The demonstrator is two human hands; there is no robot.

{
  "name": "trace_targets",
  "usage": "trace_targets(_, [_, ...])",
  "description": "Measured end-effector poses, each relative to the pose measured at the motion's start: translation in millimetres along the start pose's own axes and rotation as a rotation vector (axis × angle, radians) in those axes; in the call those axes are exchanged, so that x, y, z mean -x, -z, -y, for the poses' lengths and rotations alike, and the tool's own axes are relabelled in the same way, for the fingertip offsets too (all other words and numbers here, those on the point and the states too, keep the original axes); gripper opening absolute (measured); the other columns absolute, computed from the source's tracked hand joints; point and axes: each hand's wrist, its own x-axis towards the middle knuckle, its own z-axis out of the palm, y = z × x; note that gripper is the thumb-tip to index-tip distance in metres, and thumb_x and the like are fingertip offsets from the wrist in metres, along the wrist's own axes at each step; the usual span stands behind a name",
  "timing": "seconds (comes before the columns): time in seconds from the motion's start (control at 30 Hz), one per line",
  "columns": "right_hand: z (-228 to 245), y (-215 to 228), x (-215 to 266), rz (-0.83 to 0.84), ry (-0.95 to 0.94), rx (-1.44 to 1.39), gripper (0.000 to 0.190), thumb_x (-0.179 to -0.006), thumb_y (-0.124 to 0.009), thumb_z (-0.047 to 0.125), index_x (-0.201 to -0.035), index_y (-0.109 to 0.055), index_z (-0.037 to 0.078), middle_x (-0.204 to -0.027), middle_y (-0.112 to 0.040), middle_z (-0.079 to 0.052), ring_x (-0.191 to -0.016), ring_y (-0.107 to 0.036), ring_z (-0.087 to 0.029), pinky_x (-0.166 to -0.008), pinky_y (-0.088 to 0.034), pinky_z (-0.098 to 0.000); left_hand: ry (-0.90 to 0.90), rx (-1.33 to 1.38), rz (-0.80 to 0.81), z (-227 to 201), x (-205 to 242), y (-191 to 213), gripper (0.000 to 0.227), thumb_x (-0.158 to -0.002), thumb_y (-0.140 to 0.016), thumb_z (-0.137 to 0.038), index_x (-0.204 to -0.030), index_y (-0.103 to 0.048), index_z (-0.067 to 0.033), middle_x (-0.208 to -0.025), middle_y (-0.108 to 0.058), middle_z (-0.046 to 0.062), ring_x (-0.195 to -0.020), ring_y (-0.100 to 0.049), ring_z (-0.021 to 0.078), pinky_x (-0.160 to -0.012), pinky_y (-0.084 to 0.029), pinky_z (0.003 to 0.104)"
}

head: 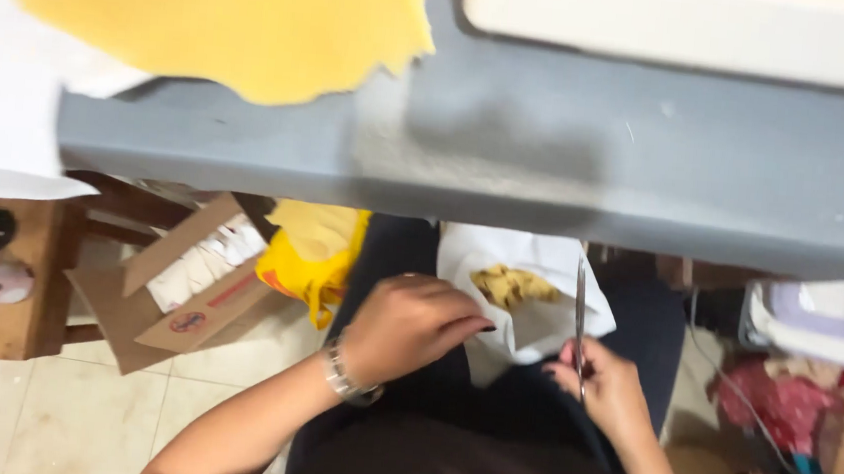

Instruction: Cutting yellow foam material into small rectangular pieces using scissors and placing them into a bag.

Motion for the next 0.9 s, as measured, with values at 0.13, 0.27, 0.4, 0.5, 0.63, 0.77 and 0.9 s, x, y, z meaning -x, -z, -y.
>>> trace_targets(0.13, [12,-1,-3,0.165,0.090,0.016,0.031,-0.070,-0.092,0.023,-0.087,-0.067,0.023,-0.068,-0.066,0.007,-0.057,-0.055,-0.008,-0.060,-0.048,-0.0241,0.066,-0.194,-0.338,-9,5,90,0.017,-0.097,-0.065,-0.018,-0.088,-0.078,-0.0139,-0.086,-0.078,0.000,-0.076,-0.074,0.0165,-0.067,-0.058,0.032])
trace_targets(0.27, [63,7,-7,0.282,0.084,0.074,0.042,-0.066,-0.099,0.023,-0.092,-0.066,0.022,-0.071,-0.067,0.008,-0.058,-0.058,-0.007,-0.063,-0.050,-0.0227,0.334,-0.156,-0.442,12,-7,139,0.021,-0.099,-0.064,-0.028,-0.095,-0.080,-0.0135,-0.073,-0.072,-0.005,-0.066,-0.064,0.0071,-0.066,-0.049,0.027])
trace_targets(0.4, [120,23,-2,0.332,0.339,0.075,0.053,-0.068,-0.088,0.057,-0.102,-0.067,0.023,-0.084,-0.068,0.008,-0.059,-0.058,-0.010,-0.062,-0.050,-0.0243,0.793,0.686,-0.429,-5,-29,166,0.041,-0.104,-0.053,-0.040,-0.094,-0.070,-0.0044,-0.060,-0.065,0.006,-0.040,-0.052,0.0081,-0.037,-0.036,0.018])
trace_targets(0.5, [162,33,2,0.378,0.440,0.030,0.069,-0.068,-0.061,0.082,-0.100,-0.064,0.021,-0.083,-0.070,0.007,-0.064,-0.063,-0.010,-0.063,-0.053,-0.0260,0.363,0.022,-0.471,0,-24,170,0.028,-0.099,-0.067,-0.033,-0.088,-0.067,-0.0077,-0.067,-0.064,0.004,-0.054,-0.057,0.0133,-0.047,-0.041,0.026])
trace_targets(0.63, [220,38,5,0.420,0.498,-0.056,0.086,-0.073,-0.023,0.095,-0.091,-0.061,0.020,-0.080,-0.073,0.004,-0.072,-0.072,-0.010,-0.068,-0.058,-0.0296,-0.337,-1.203,-0.504,-7,-47,174,0.018,-0.097,-0.067,-0.007,-0.110,-0.065,-0.0192,-0.100,-0.062,-0.002,-0.089,-0.058,0.0177,-0.077,-0.041,0.031])
trace_targets(0.77, [256,51,4,0.454,0.298,-0.008,0.030,-0.070,-0.051,0.014,-0.097,-0.064,0.017,-0.077,-0.075,0.002,-0.069,-0.066,-0.010,-0.071,-0.057,-0.0266,-0.309,-1.206,-0.514,27,-69,175,0.023,-0.089,-0.064,-0.004,-0.107,-0.061,-0.0184,-0.092,-0.059,-0.001,-0.077,-0.057,0.0189,-0.079,-0.045,0.032])
trace_targets(0.9, [260,59,-2,0.360,0.344,0.161,0.062,-0.079,-0.038,0.073,-0.095,-0.062,0.019,-0.084,-0.074,0.007,-0.068,-0.067,-0.012,-0.068,-0.053,-0.0298,-0.561,-1.073,-0.410,19,-67,168,0.018,-0.092,-0.069,-0.003,-0.104,-0.059,-0.0112,-0.087,-0.055,0.005,-0.067,-0.050,0.0191,-0.058,-0.042,0.031])
